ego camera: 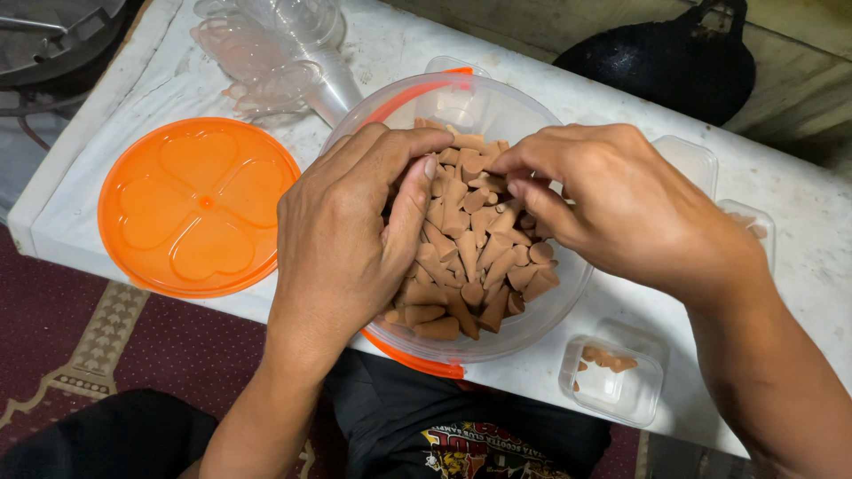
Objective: The person picks up cone-shaped objects from a large bowl and places them individually into small plastic containers on a table.
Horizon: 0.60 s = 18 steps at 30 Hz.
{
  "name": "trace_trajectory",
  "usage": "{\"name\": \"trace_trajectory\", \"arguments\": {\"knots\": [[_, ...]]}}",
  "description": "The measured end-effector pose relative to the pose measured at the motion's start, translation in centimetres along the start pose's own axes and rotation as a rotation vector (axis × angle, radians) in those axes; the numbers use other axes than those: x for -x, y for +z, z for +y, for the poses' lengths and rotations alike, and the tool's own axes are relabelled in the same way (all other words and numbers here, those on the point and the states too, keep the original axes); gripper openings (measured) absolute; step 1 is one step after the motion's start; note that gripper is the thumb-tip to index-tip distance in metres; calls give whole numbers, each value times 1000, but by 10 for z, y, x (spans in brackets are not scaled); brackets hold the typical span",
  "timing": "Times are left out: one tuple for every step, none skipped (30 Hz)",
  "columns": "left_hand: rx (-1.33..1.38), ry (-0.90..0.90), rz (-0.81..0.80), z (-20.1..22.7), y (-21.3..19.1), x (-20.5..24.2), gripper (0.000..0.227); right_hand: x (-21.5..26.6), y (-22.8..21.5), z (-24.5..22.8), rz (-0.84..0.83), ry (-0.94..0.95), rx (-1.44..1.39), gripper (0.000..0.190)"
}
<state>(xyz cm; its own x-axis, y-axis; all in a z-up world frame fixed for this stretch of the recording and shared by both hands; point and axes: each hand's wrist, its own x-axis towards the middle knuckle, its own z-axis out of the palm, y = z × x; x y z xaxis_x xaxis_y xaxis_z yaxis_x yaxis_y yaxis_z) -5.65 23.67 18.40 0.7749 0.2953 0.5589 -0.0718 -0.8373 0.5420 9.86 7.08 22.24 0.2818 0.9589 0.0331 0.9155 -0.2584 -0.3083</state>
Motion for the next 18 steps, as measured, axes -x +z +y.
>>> {"name": "trace_trajectory", "arguments": {"knots": [[-2,2,0,0,0,0,23,-2,5,-1,2,-1,0,18],[-4,6,-6,0,0,0,22,-5,10,-3,-45,74,70,11],[-6,11,-12,0,0,0,22,-7,14,-4,-91,149,140,17],[-6,13,-12,0,0,0,22,-10,16,-7,-89,149,140,17],[-15,28,-24,0,0,-1,21,-14,17,-10,-114,206,124,15],[-24,43,-35,0,0,-1,21,-17,19,-13,-138,263,107,14],[-26,43,-33,-2,1,-1,21,-16,21,-12,-137,261,108,14],[-38,51,-49,-4,2,-1,21,-16,23,-11,-88,192,79,8],[-50,57,-65,-5,3,0,21,-16,25,-10,-40,123,49,6],[-51,55,-64,-6,3,0,21,-14,24,-10,-41,121,49,6],[-70,65,-82,-7,3,0,21,-12,23,-10,-9,65,30,8],[-88,74,-99,-8,3,-1,22,-10,22,-10,23,8,12,13],[-88,74,-98,-8,4,-1,22,-11,23,-10,22,8,13,13],[-106,66,-109,-7,4,-1,22,-12,24,-10,-44,86,69,11],[-125,60,-121,-7,3,-1,22,-13,26,-10,-107,164,125,11],[-126,62,-121,-6,3,-1,22,-14,28,-9,-106,164,125,11],[-128,57,-118,-5,3,-1,22,-15,30,-8,-140,153,127,12],[-130,53,-114,-4,2,-1,22,-16,32,-7,-174,141,129,14]]}}
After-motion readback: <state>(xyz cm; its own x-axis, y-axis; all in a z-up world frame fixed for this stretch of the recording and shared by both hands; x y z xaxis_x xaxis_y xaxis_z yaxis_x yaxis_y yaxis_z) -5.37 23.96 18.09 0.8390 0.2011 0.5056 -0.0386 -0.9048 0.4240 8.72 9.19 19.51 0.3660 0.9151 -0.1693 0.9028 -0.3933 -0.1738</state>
